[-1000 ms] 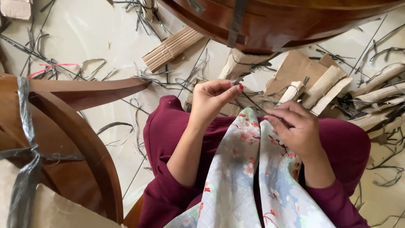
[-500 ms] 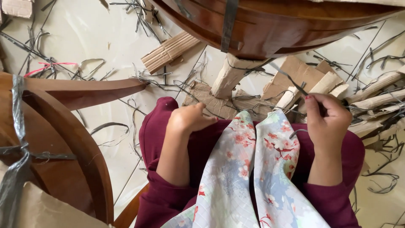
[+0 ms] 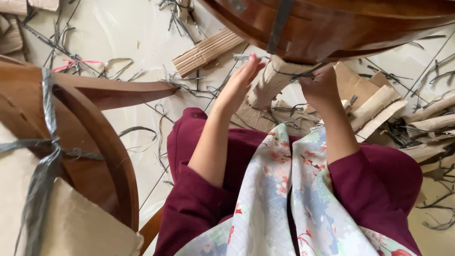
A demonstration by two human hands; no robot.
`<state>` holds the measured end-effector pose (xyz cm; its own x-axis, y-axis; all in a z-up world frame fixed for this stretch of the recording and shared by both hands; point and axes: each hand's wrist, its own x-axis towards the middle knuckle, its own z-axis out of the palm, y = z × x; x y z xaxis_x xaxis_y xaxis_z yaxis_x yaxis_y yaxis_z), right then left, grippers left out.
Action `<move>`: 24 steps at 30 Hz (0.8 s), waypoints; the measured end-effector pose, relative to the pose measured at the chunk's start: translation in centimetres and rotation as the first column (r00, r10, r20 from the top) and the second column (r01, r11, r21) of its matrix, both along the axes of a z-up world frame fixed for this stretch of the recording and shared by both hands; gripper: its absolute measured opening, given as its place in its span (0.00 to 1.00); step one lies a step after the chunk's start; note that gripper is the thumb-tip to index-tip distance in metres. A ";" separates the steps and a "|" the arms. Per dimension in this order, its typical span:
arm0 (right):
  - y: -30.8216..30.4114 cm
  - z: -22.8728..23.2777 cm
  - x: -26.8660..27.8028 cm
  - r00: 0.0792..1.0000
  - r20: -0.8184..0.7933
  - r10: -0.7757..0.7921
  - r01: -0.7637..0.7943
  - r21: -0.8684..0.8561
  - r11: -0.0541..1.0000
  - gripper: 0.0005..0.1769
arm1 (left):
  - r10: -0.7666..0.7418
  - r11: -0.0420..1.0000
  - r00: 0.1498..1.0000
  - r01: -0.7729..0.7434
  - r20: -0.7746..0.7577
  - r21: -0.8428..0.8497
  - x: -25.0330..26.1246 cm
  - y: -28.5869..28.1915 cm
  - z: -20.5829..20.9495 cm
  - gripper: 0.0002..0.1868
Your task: Wrapping the legs of a wooden chair with cardboard strips and securing them with black plastic ties for protection.
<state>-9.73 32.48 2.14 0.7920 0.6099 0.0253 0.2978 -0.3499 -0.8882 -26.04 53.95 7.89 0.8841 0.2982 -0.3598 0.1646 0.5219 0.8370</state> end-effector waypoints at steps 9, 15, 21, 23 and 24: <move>1.8 7.5 -4.2 0.985 0.168 0.037 -0.054 0.099 0.994 0.06 | 0.300 0.952 0.934 -0.281 0.195 -0.120 -0.3 0.8 -3.3 0.13; 1.6 8.7 -6.3 0.816 0.577 0.029 -0.156 0.172 0.973 0.04 | 0.157 0.805 0.910 -0.343 0.383 0.484 -4.8 -0.8 2.8 0.05; 1.4 11.5 -11.0 0.798 0.603 0.016 -0.147 0.169 0.975 0.04 | 0.029 0.476 0.866 -0.451 0.499 0.754 -3.0 -2.8 2.2 0.08; 1.1 11.3 -11.5 0.781 0.623 0.035 -0.165 0.152 0.975 0.03 | -0.025 0.397 0.851 -0.473 0.525 0.787 -2.9 -2.6 2.7 0.07; 0.8 11.2 -11.9 0.765 0.642 0.054 -0.182 0.135 0.974 0.01 | -0.080 0.314 0.836 -0.496 0.543 0.810 -2.7 -2.6 2.9 0.06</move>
<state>-21.59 33.32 13.32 0.4791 0.6316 0.6096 0.8403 -0.1294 -0.5265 -28.78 51.39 10.81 0.6759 0.3635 0.6411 -0.3178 -0.6411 0.6986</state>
